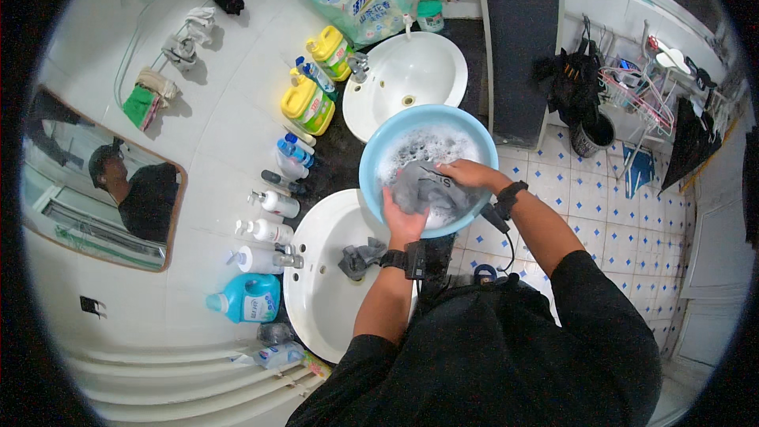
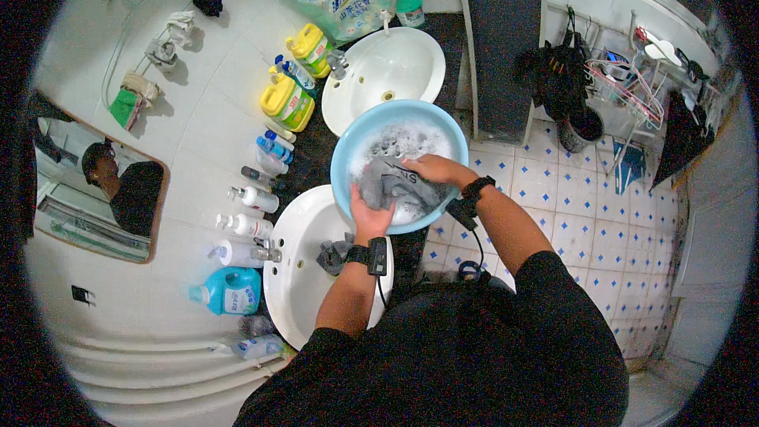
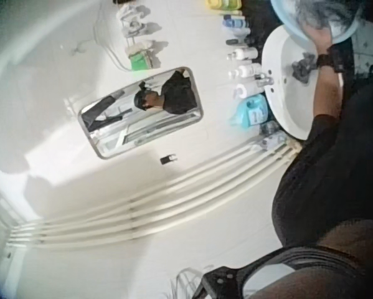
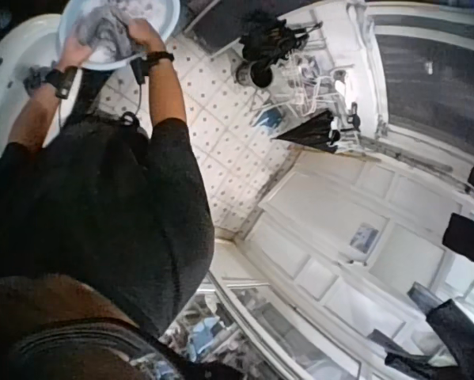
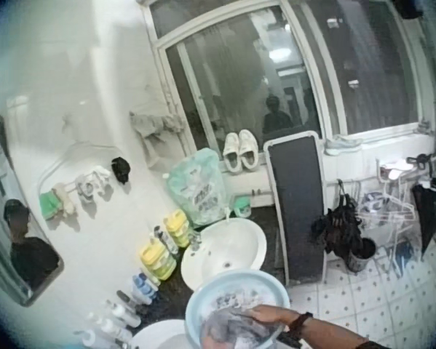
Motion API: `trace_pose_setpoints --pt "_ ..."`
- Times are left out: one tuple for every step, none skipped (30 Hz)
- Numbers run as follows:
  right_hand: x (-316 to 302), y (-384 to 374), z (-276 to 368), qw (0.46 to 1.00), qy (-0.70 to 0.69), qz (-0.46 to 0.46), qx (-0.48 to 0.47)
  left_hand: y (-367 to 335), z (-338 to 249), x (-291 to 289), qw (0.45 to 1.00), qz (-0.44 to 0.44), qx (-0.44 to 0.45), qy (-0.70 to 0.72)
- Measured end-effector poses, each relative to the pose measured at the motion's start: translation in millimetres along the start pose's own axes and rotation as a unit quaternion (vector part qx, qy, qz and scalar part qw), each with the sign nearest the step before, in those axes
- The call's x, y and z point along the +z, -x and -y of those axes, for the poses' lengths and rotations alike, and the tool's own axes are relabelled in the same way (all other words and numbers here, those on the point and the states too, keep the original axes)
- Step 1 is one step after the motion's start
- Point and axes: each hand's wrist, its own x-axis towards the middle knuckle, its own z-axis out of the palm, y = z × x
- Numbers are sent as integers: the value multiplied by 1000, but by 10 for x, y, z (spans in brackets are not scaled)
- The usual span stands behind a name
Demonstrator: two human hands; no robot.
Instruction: The person washes a grey garment by hand in a basin of soapy water, rubbing the fabric together and rinsing it.
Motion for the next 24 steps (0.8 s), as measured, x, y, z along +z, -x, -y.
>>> trace_pose_setpoints --pt "52 -23 15 998 -55 5 40 14 -19 8 999 -35 -7 -5" --pt "64 -44 -22 997 -58 2 41 16 -24 17 998 -68 -13 -9" --pt "80 -77 -70 997 -72 -28 25 11 -20 12 997 -68 -16 -13" --pt "95 -108 -112 995 -85 -59 10 4 -14 2 998 -52 -19 -10" --pt "115 -128 -137 988 -132 -79 8 2 -13 -26 999 -37 -20 -6" --pt "116 -137 -170 988 -134 -79 8 -11 -9 -48 999 -38 -21 -8" --pt "109 -142 -207 981 -169 -97 16 -30 -3 -65 999 -31 -39 -1" --pt "85 -121 -154 972 -203 -113 23 -42 -9 -66 998 -24 -55 7" --pt "39 -34 -22 968 -218 -117 37 -51 -7 -65 998 -25 -54 7" --pt "51 -60 -43 968 -218 -115 37 -59 1 -62 998 -26 -50 14" --pt "42 -63 -63 957 -261 -116 42 -66 21 -44 998 -25 -50 21" --pt "31 -64 -82 945 -302 -116 48 -68 32 -26 998 -24 -51 21" --pt "18 -63 -101 945 -301 -117 48 -69 40 -8 997 -50 -50 17" --pt "12 -47 -76 930 -343 -121 57 -55 36 21 996 -78 -49 13" --pt "4 -32 -51 912 -384 -125 67 -31 27 46 996 -79 -48 13" --pt "-10 -16 -28 913 -383 -124 67 3 11 64 996 -79 -42 -22" --pt "-75 -4 18 878 -457 -104 96 17 6 113 995 -77 -32 -54" --pt "-129 -4 44 837 -526 -82 125 5 6 59 996 -76 -27 -50" --pt "-156 -3 46 840 -523 -78 123 -17 10 -64 998 -18 6 -55" --pt "-140 18 48 819 -555 -76 121 -13 -7 -119 997 37 37 -61" --pt "-133 30 41 797 -587 -75 119 -42 -18 -162 998 38 36 -45" --pt "-123 3 -13 798 -587 -71 119 -76 -35 -205 998 37 40 -45" --pt "-98 -1 -44 828 -552 -42 88 -44 -59 -123 997 26 32 -65" --pt "-67 0 -76 855 -516 -12 58 -13 -79 -80 996 16 23 -85"
